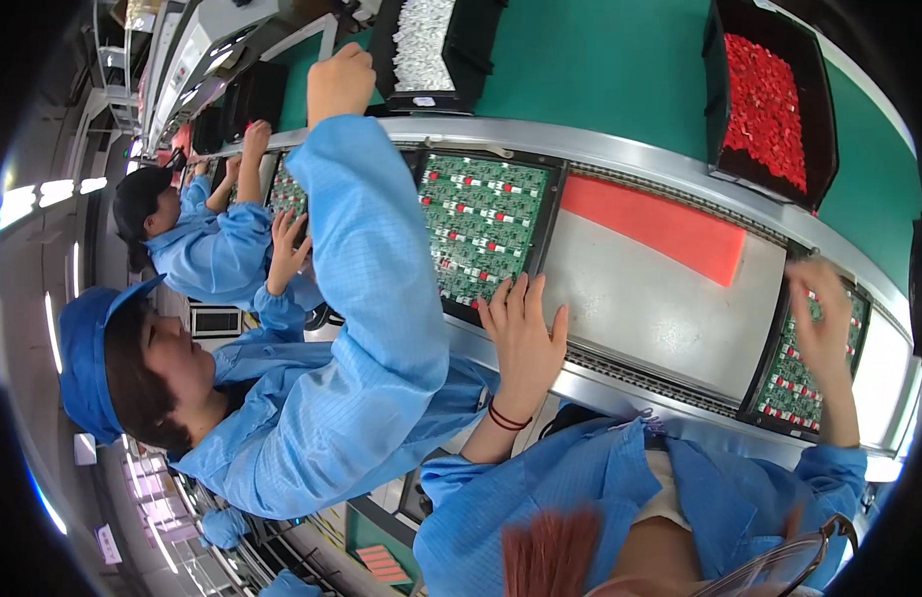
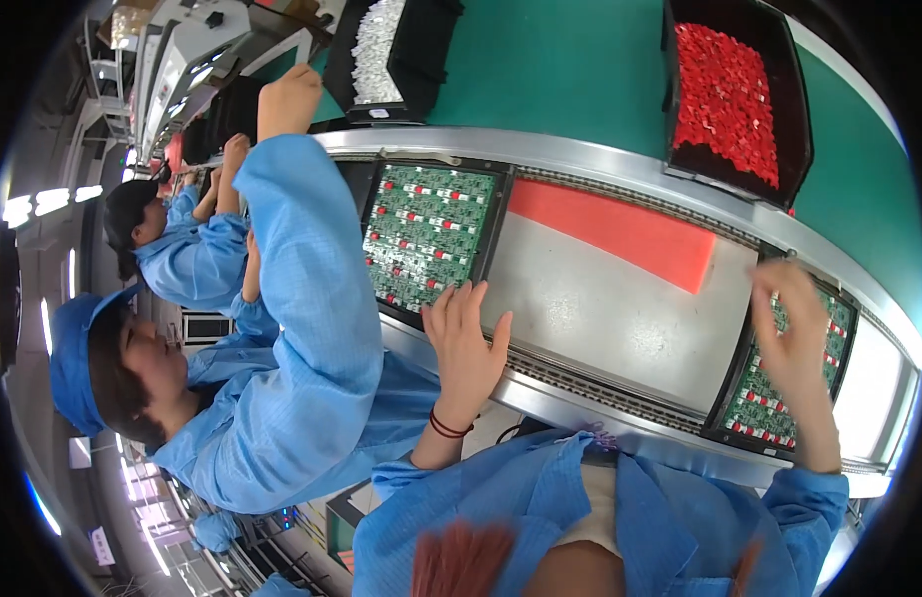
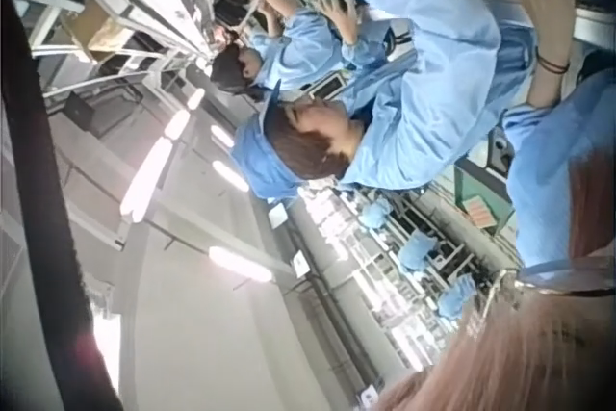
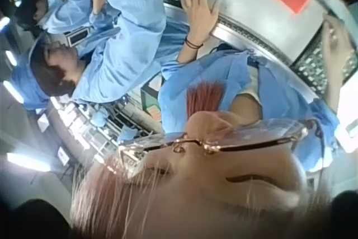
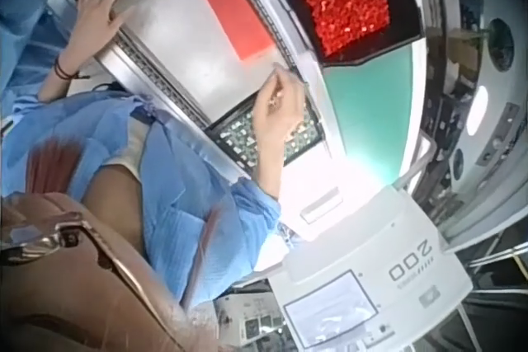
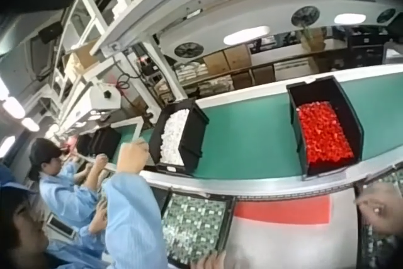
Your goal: The person places small electronic components by hand from a component tray into designated slots on printed circuit boards moving along a conveyor belt.
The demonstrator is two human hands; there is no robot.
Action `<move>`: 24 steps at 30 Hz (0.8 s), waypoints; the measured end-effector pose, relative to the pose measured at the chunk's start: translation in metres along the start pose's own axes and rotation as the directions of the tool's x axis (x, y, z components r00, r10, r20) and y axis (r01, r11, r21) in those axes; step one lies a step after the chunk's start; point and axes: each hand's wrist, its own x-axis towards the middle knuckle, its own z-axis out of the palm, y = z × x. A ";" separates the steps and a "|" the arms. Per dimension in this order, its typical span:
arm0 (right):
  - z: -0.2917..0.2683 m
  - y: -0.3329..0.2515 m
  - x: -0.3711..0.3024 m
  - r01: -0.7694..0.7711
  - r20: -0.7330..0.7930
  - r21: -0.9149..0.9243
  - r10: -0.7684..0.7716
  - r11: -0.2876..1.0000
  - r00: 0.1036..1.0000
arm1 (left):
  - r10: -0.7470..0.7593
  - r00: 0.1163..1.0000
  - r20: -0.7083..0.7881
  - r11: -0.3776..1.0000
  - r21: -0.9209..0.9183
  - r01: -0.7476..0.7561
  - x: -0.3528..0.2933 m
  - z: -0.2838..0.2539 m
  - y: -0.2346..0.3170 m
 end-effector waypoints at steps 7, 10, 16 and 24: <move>0.041 -0.048 -0.061 -0.223 0.167 0.297 0.179 0.929 0.970 | 0.035 0.997 -0.071 0.981 -0.186 -0.048 0.009 -0.010 0.007; 0.055 -0.047 -0.059 -0.131 0.180 0.345 0.072 0.929 0.981 | 0.120 0.991 -0.061 0.965 -0.226 -0.131 0.008 -0.011 0.016; 0.060 -0.028 -0.067 -0.082 0.142 0.344 0.035 0.935 0.989 | 0.262 0.964 -0.043 0.896 -0.362 -0.259 0.000 0.000 0.051; 0.062 -0.018 -0.072 -0.064 0.070 0.352 0.042 0.934 0.997 | 0.355 0.933 0.054 0.782 -0.564 -0.264 -0.005 0.012 0.076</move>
